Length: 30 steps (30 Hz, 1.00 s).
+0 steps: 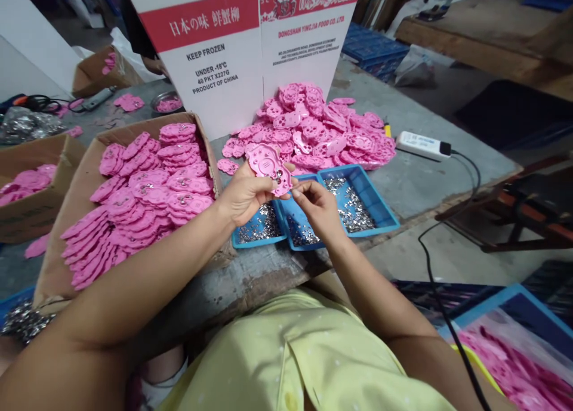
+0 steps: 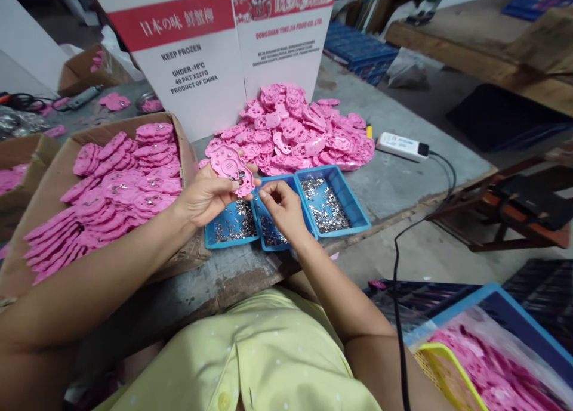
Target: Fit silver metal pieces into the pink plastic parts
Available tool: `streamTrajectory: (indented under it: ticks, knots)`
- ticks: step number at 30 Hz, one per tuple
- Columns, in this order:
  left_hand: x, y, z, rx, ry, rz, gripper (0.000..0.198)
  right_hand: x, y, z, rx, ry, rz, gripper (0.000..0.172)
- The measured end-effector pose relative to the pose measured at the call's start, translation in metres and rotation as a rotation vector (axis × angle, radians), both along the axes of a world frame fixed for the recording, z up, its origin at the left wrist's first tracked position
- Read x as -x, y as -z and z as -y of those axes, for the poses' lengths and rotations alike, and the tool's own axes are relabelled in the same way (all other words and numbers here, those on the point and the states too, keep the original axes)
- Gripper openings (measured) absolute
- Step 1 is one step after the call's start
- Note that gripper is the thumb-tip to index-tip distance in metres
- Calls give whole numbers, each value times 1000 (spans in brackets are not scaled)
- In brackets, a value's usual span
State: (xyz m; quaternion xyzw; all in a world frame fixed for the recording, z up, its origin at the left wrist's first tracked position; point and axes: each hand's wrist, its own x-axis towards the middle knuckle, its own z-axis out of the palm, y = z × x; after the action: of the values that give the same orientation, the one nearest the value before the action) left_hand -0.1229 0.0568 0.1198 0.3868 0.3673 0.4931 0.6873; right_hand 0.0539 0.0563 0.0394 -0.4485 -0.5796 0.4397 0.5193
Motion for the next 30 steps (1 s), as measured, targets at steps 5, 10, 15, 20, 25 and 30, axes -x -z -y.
streamTrajectory:
  ticks: [5,10,15,20,25,30]
  knots:
    - [-5,6,3,-26,33,14,44,-15,9,27,-113,-106,237,33]
    - [-7,11,-1,-28,80,5,53,-31,17,57,-434,-144,416,17]
    - [1,-11,-5,-16,-51,67,42,-27,13,96,-545,-531,353,11]
    - [24,-55,-1,-53,-345,41,44,-22,48,116,-213,-974,495,26]
    - [91,-88,-11,-54,-554,-147,69,-29,88,120,-125,-963,435,42]
    - [190,-86,-9,-64,-852,-678,57,-33,93,122,-60,-853,316,41]
